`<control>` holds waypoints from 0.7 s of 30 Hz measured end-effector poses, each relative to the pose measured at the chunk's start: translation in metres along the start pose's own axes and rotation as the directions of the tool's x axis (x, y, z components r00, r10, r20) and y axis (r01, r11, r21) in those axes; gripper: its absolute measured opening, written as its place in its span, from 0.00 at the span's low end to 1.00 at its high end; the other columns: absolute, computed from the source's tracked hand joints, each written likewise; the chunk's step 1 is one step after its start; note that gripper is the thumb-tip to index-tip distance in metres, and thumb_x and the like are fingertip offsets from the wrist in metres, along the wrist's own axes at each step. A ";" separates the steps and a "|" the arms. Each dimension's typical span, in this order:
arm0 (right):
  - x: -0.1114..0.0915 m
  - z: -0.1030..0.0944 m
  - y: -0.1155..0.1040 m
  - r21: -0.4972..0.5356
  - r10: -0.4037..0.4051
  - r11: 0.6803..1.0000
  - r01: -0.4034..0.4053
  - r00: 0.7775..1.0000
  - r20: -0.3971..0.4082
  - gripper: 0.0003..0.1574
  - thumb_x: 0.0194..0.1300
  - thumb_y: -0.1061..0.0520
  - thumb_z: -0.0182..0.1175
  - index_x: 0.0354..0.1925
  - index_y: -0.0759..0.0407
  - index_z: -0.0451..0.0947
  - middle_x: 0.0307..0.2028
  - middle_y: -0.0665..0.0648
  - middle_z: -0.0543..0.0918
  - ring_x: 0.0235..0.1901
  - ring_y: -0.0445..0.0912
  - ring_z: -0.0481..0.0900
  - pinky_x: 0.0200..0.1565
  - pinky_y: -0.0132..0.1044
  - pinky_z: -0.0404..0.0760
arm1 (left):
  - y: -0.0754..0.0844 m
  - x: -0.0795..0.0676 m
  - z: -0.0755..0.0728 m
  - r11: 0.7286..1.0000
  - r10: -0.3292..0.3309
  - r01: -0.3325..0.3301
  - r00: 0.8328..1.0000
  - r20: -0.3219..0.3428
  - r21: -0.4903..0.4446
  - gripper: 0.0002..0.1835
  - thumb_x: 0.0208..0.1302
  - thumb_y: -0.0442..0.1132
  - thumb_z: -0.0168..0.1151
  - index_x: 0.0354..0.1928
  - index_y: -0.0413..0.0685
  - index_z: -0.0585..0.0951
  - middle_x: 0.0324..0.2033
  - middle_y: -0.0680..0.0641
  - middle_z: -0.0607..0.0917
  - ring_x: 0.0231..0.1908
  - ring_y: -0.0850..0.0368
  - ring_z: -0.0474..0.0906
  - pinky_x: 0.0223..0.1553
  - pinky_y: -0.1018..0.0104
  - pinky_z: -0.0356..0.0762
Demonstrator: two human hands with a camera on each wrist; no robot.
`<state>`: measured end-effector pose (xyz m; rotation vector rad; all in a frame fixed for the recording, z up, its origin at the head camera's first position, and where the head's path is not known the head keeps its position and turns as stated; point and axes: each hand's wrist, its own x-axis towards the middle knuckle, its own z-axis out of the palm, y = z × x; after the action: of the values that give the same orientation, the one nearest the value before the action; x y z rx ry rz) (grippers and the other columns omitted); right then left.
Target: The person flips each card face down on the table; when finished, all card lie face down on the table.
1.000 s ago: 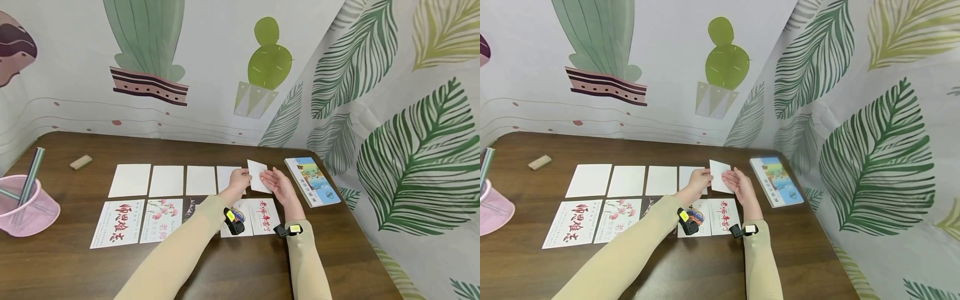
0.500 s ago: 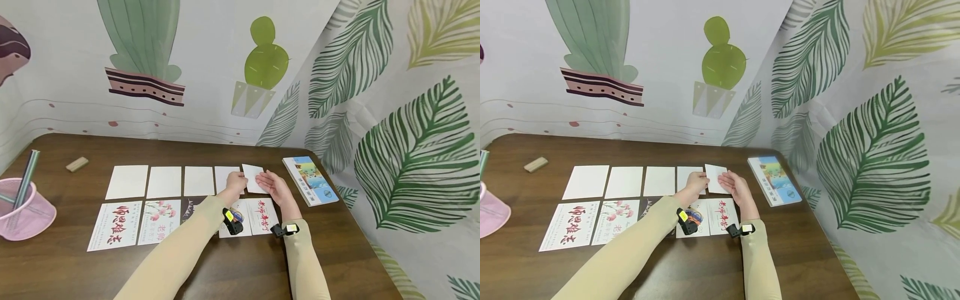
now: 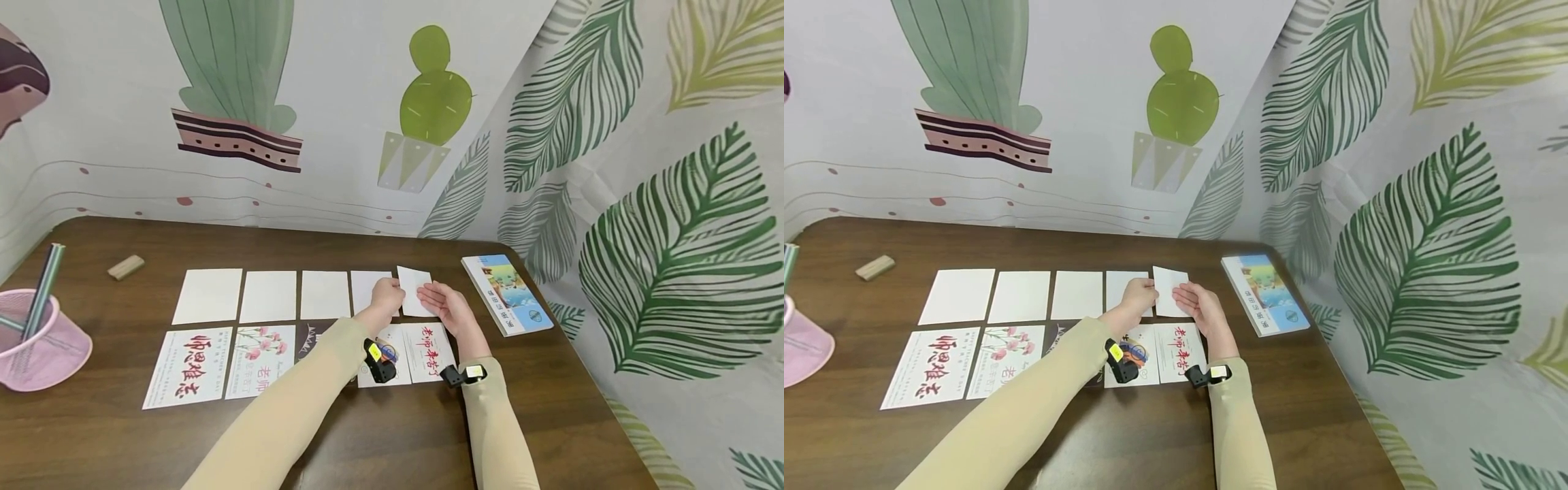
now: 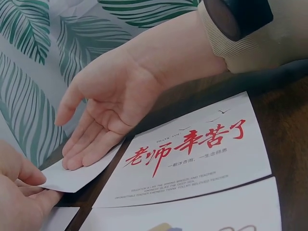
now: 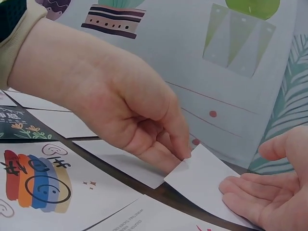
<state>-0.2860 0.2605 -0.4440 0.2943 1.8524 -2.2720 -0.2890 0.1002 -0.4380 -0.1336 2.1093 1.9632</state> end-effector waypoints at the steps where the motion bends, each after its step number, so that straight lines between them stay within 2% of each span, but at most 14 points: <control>1: 0.000 0.000 0.000 -0.002 0.000 1.000 0.000 1.000 -0.003 0.29 0.78 0.57 0.42 0.64 0.81 0.61 0.38 0.56 0.87 0.38 0.41 0.86 0.46 0.29 0.85 | 0.000 0.000 0.000 1.000 0.004 -0.004 1.000 0.002 0.007 0.25 0.68 0.27 0.46 0.67 0.27 0.66 0.65 0.32 0.70 0.67 0.41 0.65 0.69 0.53 0.67; 5: 0.000 0.000 0.000 0.000 -0.001 1.000 0.001 1.000 -0.011 0.29 0.78 0.58 0.42 0.64 0.81 0.62 0.40 0.57 0.87 0.38 0.41 0.86 0.46 0.30 0.85 | 0.003 -0.002 -0.001 1.000 0.018 -0.018 1.000 -0.004 0.024 0.25 0.68 0.27 0.45 0.67 0.27 0.65 0.65 0.32 0.70 0.68 0.41 0.64 0.69 0.53 0.66; 10: -0.001 0.000 0.000 0.003 0.001 1.000 -0.001 1.000 -0.022 0.28 0.77 0.59 0.43 0.64 0.81 0.62 0.41 0.59 0.87 0.39 0.42 0.86 0.46 0.30 0.85 | 0.007 -0.007 -0.002 1.000 0.014 -0.014 1.000 -0.016 0.002 0.26 0.68 0.27 0.44 0.68 0.26 0.64 0.67 0.31 0.67 0.69 0.40 0.62 0.70 0.52 0.65; 21: -0.001 0.001 -0.002 0.022 0.016 1.000 -0.016 1.000 0.000 0.28 0.77 0.61 0.43 0.65 0.81 0.60 0.38 0.56 0.87 0.39 0.42 0.86 0.46 0.31 0.85 | 0.013 -0.014 -0.009 1.000 0.009 -0.008 1.000 -0.024 0.019 0.26 0.67 0.28 0.46 0.67 0.26 0.64 0.67 0.31 0.68 0.69 0.39 0.62 0.70 0.51 0.65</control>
<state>-0.2858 0.2596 -0.4416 0.3116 1.8195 -2.2837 -0.2798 0.0914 -0.4215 -0.1454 2.1462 1.9554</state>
